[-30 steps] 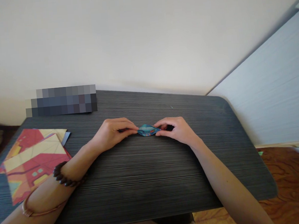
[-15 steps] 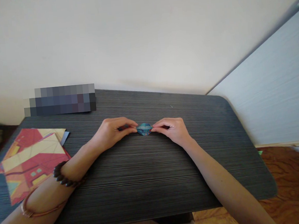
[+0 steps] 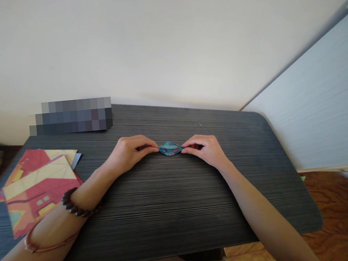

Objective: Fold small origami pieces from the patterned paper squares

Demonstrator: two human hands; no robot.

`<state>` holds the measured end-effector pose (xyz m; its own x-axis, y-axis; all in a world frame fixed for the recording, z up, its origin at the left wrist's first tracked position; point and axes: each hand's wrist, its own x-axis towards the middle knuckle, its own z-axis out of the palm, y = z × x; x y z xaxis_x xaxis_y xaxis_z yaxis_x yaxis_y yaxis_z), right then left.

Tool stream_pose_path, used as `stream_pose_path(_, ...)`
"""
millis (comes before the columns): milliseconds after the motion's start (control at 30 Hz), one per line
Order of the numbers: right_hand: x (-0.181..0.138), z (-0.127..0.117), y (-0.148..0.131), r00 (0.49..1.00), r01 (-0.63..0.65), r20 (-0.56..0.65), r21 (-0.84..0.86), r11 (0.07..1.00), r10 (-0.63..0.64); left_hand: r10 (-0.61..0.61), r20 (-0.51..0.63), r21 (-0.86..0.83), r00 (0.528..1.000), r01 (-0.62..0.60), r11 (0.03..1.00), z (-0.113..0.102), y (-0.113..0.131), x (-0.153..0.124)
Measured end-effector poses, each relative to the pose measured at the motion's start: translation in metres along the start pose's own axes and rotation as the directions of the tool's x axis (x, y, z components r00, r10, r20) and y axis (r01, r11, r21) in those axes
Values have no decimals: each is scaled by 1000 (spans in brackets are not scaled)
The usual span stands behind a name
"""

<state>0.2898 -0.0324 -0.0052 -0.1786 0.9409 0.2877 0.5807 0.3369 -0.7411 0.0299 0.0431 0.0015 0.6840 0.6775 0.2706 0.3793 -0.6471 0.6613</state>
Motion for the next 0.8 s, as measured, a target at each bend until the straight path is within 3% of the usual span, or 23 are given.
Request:
stream_pose_path(267, 1, 5, -6, 1000, 15, -8, -47, 999, -16, 108, 38, 25, 993, -109, 994, 4, 2, 2)
stream_pose_path(467, 3, 10, -9, 999, 41, -14, -88, 995, -43, 146, -2, 59, 989, -145, 988, 9, 6, 2)
stream_pose_path(800, 2, 0, -2, 1000, -22, -17, -8, 1000, 21, -22, -61, 63, 998, 26, 998, 1, -2, 2)
